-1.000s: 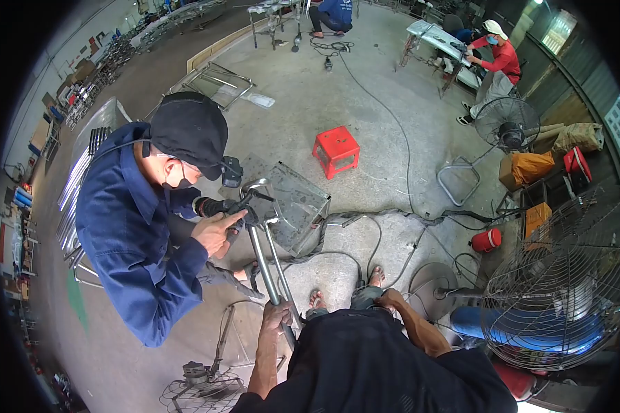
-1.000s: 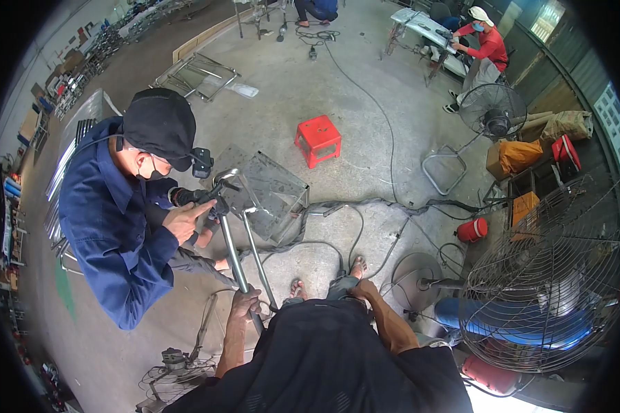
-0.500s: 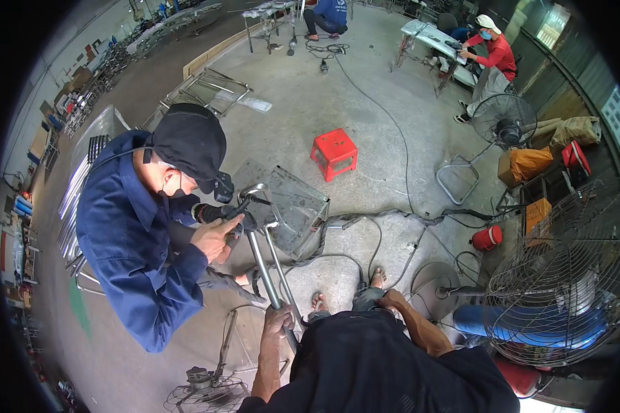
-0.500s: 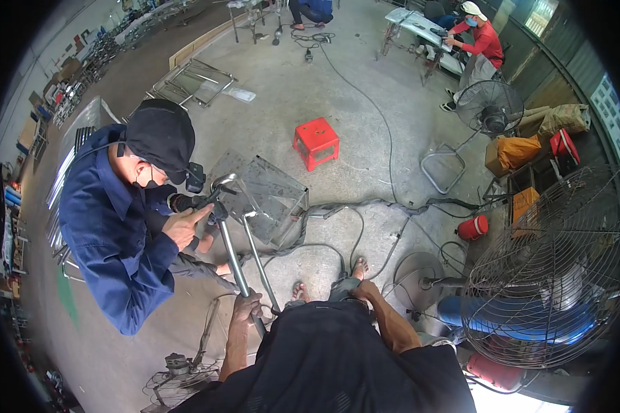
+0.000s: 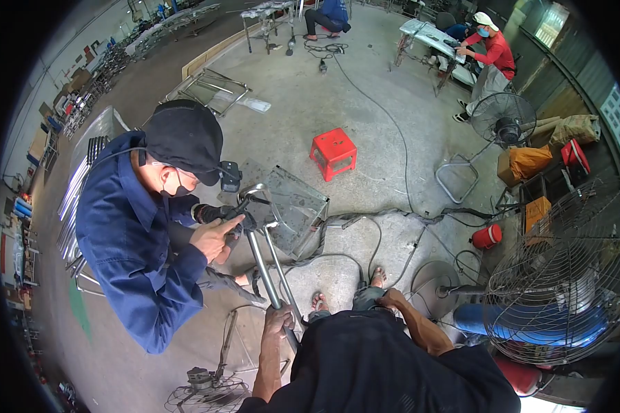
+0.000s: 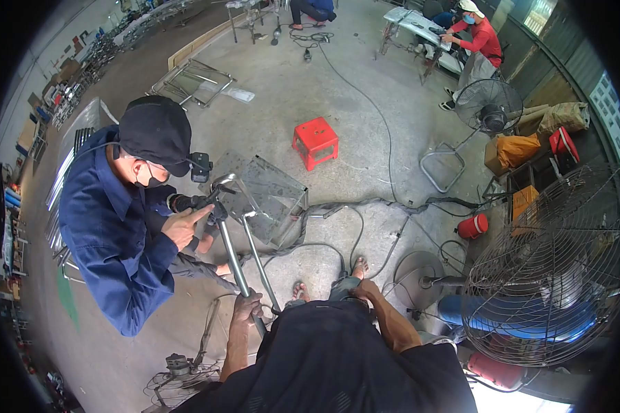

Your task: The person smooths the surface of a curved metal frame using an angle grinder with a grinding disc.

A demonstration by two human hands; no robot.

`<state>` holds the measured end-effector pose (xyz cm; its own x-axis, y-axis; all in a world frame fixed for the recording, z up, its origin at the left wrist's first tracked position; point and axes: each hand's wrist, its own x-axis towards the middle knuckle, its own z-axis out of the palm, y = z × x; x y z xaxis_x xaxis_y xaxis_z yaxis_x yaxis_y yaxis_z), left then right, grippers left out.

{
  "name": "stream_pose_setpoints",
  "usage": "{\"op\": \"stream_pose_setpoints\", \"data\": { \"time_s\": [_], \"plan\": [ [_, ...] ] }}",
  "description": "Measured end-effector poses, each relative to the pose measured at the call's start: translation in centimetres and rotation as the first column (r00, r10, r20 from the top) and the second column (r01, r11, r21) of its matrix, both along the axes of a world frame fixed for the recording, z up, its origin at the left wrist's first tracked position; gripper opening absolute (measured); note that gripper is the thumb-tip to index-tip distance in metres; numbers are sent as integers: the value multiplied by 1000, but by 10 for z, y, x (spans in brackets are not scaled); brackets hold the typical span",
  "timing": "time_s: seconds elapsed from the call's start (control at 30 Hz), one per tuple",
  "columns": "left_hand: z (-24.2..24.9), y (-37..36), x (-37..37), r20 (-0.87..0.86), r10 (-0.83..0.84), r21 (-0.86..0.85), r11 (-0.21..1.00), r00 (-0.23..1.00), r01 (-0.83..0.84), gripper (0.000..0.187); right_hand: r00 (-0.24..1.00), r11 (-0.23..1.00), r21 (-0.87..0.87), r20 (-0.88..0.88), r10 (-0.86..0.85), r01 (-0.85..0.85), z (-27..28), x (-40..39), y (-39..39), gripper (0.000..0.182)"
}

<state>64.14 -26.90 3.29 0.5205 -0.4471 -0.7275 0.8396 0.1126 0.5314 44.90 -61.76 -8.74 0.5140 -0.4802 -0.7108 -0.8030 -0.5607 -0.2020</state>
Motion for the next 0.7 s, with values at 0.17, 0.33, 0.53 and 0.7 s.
{"op": "stream_pose_setpoints", "data": {
  "time_s": [0.17,0.33,0.53,0.7],
  "plan": [
    [2,-1,0,-13,0,22,1000,1000,0,27,999,999,-23,23,-40,40,14,1,7,67],
    [3,-2,0,-2,-2,11,1000,1000,2,27,1000,997,75,-22,0,1,25,7,1,69],
    [-2,-1,-1,-8,14,3,1000,1000,-14,24,998,999,35,-67,-11,14,23,8,3,70],
    [-6,2,-2,26,6,-4,1000,1000,-5,25,999,998,33,-18,50,-49,10,3,0,60]
  ]
}}
